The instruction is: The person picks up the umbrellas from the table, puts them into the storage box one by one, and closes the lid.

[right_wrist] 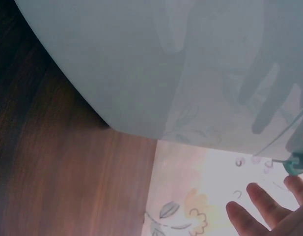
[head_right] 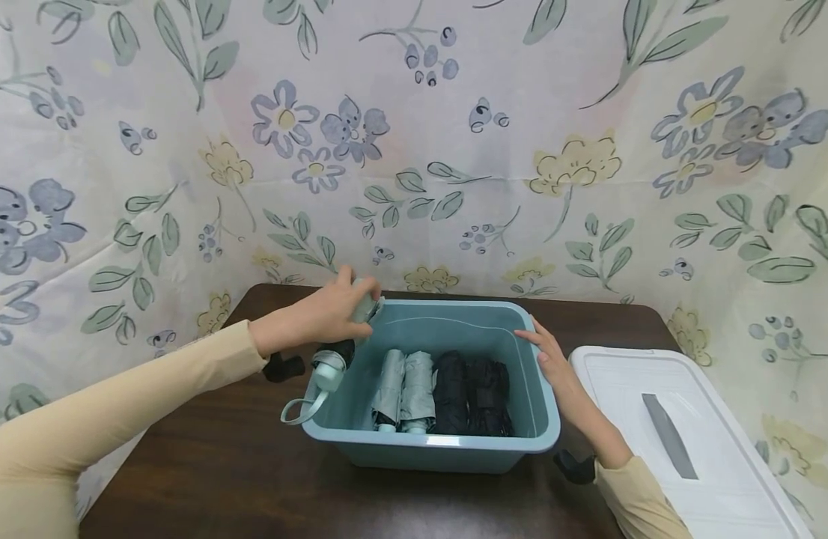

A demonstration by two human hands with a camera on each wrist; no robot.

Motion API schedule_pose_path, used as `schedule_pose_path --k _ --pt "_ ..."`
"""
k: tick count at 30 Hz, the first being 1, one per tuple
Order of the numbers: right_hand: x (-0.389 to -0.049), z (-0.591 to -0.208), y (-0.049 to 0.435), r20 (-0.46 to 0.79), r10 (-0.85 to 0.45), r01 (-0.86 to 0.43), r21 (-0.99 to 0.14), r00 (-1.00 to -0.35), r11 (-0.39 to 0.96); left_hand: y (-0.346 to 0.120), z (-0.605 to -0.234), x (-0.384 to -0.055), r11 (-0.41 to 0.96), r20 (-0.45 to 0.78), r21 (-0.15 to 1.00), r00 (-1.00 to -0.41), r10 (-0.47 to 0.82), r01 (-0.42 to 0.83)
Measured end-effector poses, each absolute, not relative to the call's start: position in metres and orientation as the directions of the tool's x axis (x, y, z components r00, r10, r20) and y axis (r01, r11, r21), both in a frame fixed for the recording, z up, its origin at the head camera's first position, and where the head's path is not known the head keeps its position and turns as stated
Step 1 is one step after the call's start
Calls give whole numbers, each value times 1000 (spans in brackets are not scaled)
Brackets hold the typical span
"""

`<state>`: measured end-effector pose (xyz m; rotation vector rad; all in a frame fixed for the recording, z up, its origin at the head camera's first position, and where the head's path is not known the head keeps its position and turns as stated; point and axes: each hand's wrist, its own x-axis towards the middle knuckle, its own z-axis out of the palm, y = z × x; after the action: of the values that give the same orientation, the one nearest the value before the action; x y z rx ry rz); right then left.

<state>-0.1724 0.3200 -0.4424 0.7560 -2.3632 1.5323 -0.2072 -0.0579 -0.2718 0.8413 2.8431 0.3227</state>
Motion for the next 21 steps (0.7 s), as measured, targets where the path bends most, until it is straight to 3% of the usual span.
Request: schedule_pose_path --k 3,21 --pt "-151 -423 309 336 -270 -420 -826 -902 375 -51 -276 -206 819 -110 226 -822 559 527" --pt "-150 -424 308 345 -255 -422 -818 -903 390 -33 -305 -199 809 -189 199 -788 585 553"
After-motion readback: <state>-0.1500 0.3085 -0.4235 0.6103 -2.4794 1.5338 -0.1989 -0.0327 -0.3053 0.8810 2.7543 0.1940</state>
